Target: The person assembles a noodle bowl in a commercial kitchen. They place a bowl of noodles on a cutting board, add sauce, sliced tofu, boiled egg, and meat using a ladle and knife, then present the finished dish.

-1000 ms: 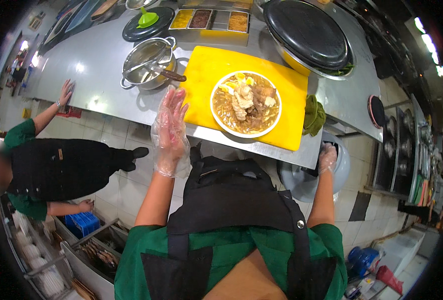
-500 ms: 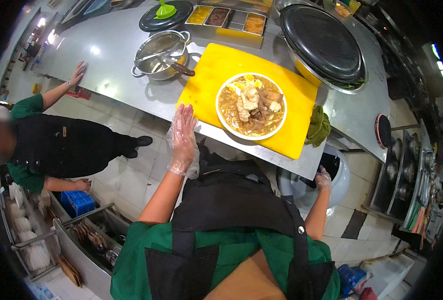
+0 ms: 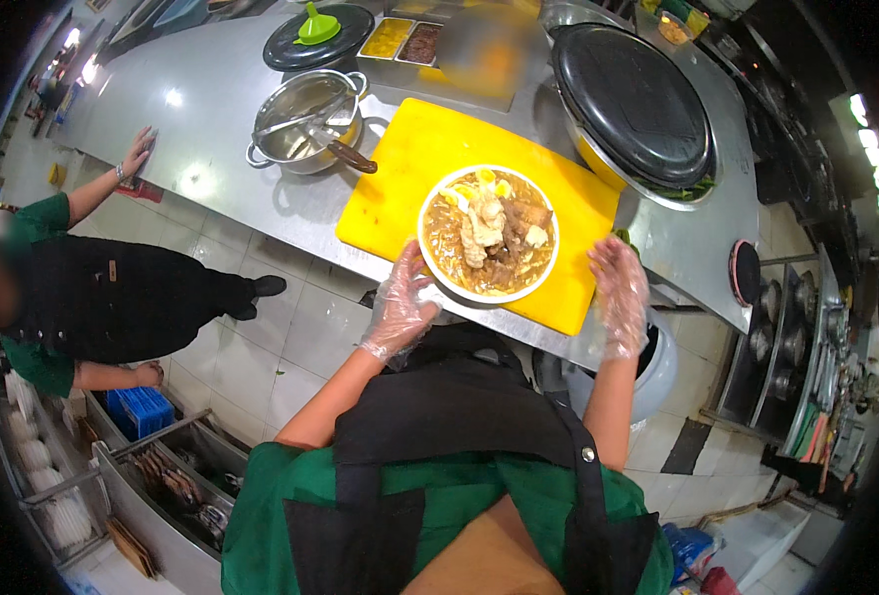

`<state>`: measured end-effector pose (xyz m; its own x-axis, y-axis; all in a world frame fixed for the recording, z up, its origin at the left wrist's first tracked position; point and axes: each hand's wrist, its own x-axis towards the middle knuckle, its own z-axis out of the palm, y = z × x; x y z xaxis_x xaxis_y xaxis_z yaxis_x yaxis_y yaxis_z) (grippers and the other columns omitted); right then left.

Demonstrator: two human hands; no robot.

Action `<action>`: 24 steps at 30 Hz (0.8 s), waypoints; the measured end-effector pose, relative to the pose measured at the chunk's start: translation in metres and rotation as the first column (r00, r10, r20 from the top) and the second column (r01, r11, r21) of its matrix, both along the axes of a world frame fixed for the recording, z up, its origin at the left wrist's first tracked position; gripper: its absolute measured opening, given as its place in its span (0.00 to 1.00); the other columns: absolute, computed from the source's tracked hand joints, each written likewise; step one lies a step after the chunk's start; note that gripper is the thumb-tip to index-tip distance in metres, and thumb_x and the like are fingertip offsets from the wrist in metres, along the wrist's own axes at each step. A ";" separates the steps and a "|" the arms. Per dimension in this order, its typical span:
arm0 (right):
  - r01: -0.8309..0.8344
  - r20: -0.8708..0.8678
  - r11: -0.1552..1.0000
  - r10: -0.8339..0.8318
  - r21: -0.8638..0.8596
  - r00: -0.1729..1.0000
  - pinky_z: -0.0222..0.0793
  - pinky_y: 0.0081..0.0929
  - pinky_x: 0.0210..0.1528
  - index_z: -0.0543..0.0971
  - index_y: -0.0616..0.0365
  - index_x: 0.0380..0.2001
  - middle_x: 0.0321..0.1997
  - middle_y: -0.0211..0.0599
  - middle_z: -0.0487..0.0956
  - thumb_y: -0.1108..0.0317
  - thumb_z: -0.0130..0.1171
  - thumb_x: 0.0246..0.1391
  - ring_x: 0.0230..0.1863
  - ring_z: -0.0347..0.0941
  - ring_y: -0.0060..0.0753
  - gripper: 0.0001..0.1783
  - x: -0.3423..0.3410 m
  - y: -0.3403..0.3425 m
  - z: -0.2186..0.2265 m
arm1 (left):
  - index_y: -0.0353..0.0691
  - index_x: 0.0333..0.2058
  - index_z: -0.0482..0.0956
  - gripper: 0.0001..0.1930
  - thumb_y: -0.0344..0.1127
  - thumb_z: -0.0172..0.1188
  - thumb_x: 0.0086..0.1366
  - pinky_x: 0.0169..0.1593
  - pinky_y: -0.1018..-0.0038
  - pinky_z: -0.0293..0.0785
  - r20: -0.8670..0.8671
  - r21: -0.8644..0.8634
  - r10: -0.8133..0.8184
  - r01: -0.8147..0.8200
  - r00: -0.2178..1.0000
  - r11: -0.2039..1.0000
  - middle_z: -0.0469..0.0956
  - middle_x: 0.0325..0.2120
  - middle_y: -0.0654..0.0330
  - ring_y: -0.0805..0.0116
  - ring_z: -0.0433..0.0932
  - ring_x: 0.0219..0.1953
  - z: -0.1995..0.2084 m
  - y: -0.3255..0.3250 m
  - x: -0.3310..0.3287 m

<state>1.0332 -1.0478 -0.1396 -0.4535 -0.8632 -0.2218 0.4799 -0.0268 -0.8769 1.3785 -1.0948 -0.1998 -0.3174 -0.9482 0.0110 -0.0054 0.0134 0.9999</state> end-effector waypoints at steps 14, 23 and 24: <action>-0.323 0.080 0.936 0.314 0.141 0.946 0.58 0.45 0.68 0.67 0.63 0.58 0.59 0.43 0.67 0.52 0.46 0.66 0.63 0.63 0.41 0.27 0.006 -0.123 -0.054 | 0.37 0.70 0.36 0.57 0.38 0.66 0.48 0.72 0.62 0.48 0.073 -0.339 -0.135 0.152 0.988 0.928 0.52 0.67 0.42 0.50 0.51 0.70 -0.013 -0.011 -0.024; -0.576 0.117 0.791 0.564 0.208 0.817 0.58 0.45 0.68 0.67 0.63 0.58 0.58 0.43 0.67 0.51 0.46 0.66 0.63 0.63 0.41 0.28 0.090 -0.176 -0.051 | 0.41 0.71 0.33 0.61 0.41 0.67 0.45 0.63 0.62 0.63 0.214 -0.263 -0.019 0.076 0.977 0.962 0.62 0.61 0.38 0.47 0.66 0.61 0.032 0.002 -0.015; -0.580 0.124 0.786 0.568 0.213 0.814 0.58 0.45 0.68 0.67 0.63 0.58 0.58 0.43 0.67 0.51 0.46 0.66 0.63 0.63 0.41 0.28 0.092 -0.175 -0.052 | 0.41 0.71 0.33 0.61 0.41 0.67 0.45 0.63 0.62 0.63 0.227 -0.254 -0.021 0.080 0.974 0.964 0.62 0.60 0.38 0.47 0.66 0.61 0.031 0.000 -0.013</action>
<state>1.1251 -1.2231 -0.1915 0.1267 -0.8814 -0.4550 0.3855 0.4664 -0.7961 1.3653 -1.0945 -0.1687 -0.3870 -0.9046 0.1788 -0.2174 0.2780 0.9357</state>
